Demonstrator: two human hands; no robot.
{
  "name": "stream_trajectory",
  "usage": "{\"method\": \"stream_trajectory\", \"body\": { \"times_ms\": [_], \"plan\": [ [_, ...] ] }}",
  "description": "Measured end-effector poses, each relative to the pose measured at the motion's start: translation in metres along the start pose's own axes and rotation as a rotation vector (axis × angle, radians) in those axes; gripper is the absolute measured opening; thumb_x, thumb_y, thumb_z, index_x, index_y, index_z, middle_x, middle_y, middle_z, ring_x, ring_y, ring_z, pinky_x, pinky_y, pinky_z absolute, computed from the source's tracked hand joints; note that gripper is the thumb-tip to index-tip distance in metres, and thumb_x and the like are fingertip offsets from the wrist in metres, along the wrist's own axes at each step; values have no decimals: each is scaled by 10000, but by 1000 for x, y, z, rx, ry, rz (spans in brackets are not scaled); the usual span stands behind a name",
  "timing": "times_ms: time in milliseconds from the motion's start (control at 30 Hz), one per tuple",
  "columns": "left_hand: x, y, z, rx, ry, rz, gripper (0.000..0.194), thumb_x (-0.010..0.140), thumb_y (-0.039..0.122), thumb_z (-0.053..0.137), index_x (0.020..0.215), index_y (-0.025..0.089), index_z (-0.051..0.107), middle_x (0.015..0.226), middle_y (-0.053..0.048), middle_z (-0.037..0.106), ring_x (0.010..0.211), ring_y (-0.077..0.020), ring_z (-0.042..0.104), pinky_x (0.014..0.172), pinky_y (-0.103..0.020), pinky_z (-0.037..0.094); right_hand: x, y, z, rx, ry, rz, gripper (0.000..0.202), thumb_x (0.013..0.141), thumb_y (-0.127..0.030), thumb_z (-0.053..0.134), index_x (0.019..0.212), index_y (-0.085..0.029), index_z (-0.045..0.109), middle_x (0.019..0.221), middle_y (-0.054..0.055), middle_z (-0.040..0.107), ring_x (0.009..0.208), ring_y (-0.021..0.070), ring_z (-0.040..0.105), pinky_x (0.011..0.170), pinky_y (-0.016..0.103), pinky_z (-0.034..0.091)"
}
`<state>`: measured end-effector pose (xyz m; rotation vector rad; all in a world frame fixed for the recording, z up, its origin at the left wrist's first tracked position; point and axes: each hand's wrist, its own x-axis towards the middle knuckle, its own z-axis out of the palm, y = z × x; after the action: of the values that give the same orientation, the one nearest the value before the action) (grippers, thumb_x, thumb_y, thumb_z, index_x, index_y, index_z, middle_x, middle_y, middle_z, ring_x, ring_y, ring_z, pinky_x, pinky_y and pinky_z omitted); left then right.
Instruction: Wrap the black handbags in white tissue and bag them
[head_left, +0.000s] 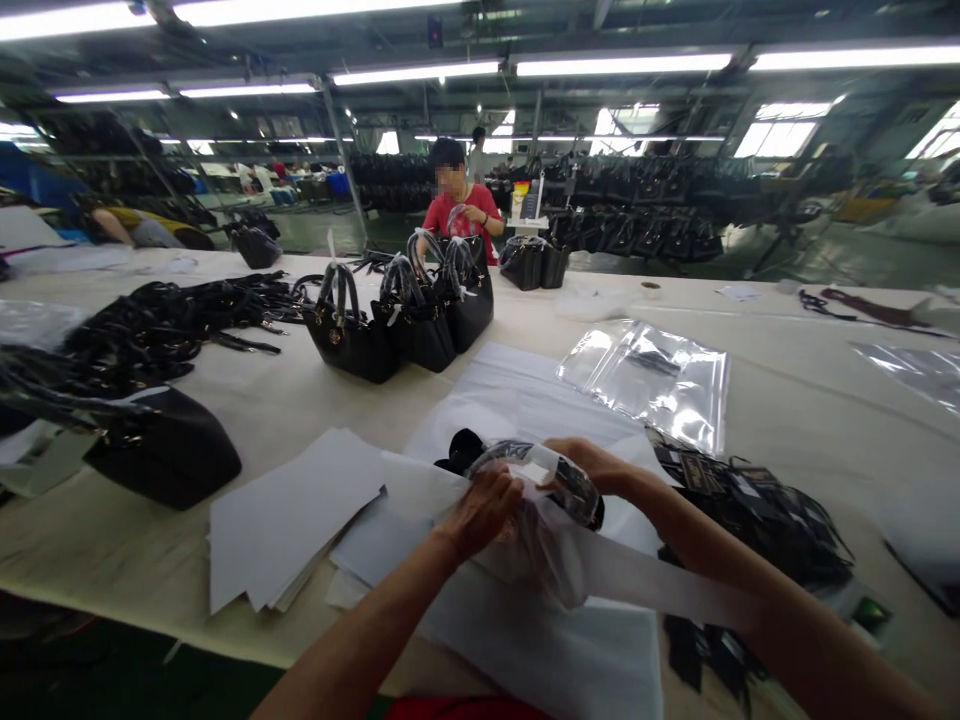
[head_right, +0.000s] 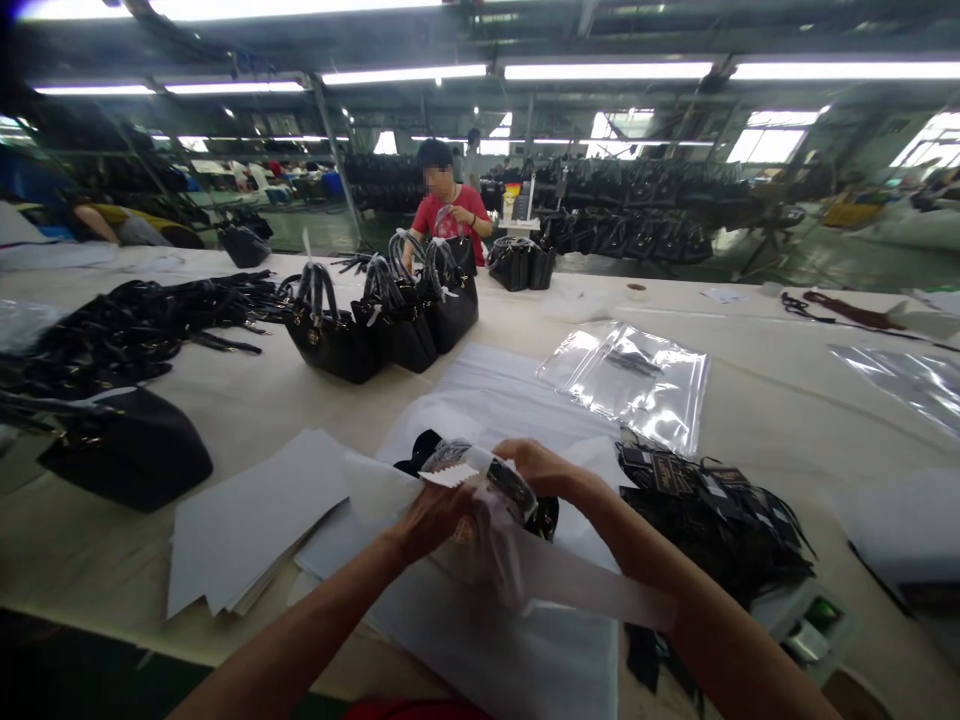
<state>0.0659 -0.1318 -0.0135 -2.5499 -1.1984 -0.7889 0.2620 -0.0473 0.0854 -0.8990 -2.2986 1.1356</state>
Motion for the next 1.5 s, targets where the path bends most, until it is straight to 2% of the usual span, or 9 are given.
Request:
{"method": "stream_trajectory", "body": {
  "times_ms": [167, 233, 333, 467, 600, 767, 933, 1167, 1500],
  "plan": [
    [12, 2, -6, 63, -2, -49, 165, 838, 67, 423, 775, 156, 547, 774, -52, 530, 820, -201, 494, 786, -340, 425, -75, -47, -32, -61, 646, -35, 180, 786, -350, 612, 896, -217, 662, 910, 58, 672, 847, 197, 630, 790, 351, 521],
    [16, 3, -7, 45, -5, -59, 172, 809, 42, 440, 737, 161, 542, 749, -49, 530, 770, -200, 486, 750, -337, 416, -112, -82, -20, -88, 586, -123, 101, 805, -284, 610, 886, -276, 669, 904, 48, 672, 854, 195, 639, 747, 310, 539],
    [19, 5, -9, 9, -9, -82, 178, 756, 19, 468, 680, 167, 530, 715, -48, 538, 730, -201, 491, 706, -335, 404, -135, -111, 38, -75, 205, -112, 256, 846, -189, 543, 1039, -324, 645, 1000, 58, 664, 852, 172, 651, 705, 248, 556],
    [20, 1, -16, -65, -25, -127, 165, 698, 23, 490, 637, 176, 505, 649, -26, 531, 643, -171, 493, 617, -290, 390, -97, -63, 131, -136, 333, 23, 476, 768, -65, 483, 1213, -220, 550, 1217, 113, 575, 1127, 246, 546, 937, 399, 485],
    [23, -7, -25, -146, -48, -108, 191, 741, 52, 466, 602, 183, 479, 566, 9, 468, 561, -136, 457, 535, -245, 351, -56, 4, 173, -118, 567, 195, 492, 778, -87, 392, 1256, -169, 472, 1176, 137, 603, 1072, 249, 574, 927, 440, 470],
    [9, -6, -23, -137, -6, 150, 212, 847, 101, 410, 687, 167, 533, 633, -23, 497, 630, -168, 481, 635, -303, 412, -46, 7, 167, 82, 699, 406, 293, 820, -221, 383, 1056, -162, 544, 984, 117, 663, 879, 231, 620, 813, 377, 495],
    [-30, -8, -5, 56, -13, 435, 305, 862, 36, 337, 1109, 28, 514, 964, -143, 588, 943, -242, 550, 910, -438, 413, -41, -14, 161, 135, 751, 535, 133, 710, -201, 471, 809, -172, 556, 784, 68, 660, 746, 204, 600, 748, 324, 479],
    [-51, -19, 6, 89, 31, 398, 530, 841, 15, 273, 1371, 3, 261, 1117, -173, 576, 1129, -257, 516, 979, -422, 427, -19, 2, 197, -83, 1125, 639, 194, 778, -272, 474, 896, -164, 583, 830, 118, 666, 762, 238, 626, 737, 358, 499],
    [-51, -31, 9, 72, 53, 435, 596, 835, 57, 255, 1421, 13, 156, 1203, -184, 547, 1161, -294, 495, 1017, -438, 391, -38, -1, 205, 58, 1010, 432, 257, 785, -164, 456, 1026, -201, 537, 910, 75, 672, 826, 203, 641, 763, 332, 513]
  ]
}}
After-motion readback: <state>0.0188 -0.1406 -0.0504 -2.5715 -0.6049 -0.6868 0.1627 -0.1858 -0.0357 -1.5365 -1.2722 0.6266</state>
